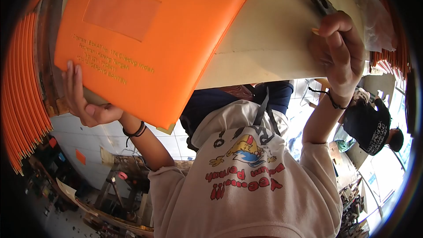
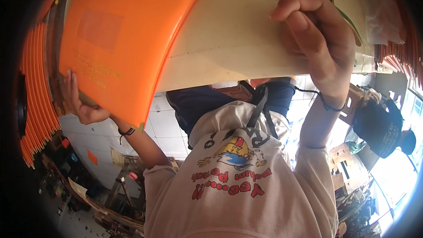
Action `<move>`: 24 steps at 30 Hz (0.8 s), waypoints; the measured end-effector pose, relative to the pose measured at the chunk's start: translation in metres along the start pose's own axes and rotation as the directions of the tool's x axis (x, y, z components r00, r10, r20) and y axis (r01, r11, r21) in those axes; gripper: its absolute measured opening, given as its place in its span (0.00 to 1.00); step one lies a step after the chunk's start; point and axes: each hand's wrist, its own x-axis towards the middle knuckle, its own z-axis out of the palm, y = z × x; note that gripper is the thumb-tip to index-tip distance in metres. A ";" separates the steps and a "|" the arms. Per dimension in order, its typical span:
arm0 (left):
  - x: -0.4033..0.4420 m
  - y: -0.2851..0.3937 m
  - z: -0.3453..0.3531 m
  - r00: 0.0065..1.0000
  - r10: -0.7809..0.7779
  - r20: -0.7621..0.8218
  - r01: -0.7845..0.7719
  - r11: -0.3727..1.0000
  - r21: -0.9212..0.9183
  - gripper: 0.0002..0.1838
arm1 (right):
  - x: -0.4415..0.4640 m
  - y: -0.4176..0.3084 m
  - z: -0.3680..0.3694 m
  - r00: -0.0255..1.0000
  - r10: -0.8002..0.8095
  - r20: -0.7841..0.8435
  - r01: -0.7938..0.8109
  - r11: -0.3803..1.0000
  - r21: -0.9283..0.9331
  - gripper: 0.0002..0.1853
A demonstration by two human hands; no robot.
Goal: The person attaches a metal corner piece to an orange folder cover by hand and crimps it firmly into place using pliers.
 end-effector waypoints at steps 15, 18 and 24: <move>-0.002 -0.006 -0.001 1.000 0.014 -0.005 -0.014 1.000 0.010 0.32 | 0.001 0.003 0.000 0.999 -0.035 -0.015 0.035 0.999 -0.025 0.11; 0.001 0.003 0.001 1.000 -0.018 -0.001 0.018 1.000 0.018 0.32 | -0.001 0.002 -0.001 0.998 -0.047 -0.033 0.046 0.998 -0.046 0.10; 0.001 0.003 0.001 1.000 -0.028 -0.013 0.028 0.999 0.017 0.32 | 0.001 0.002 0.002 0.999 -0.038 -0.031 0.038 0.999 0.010 0.11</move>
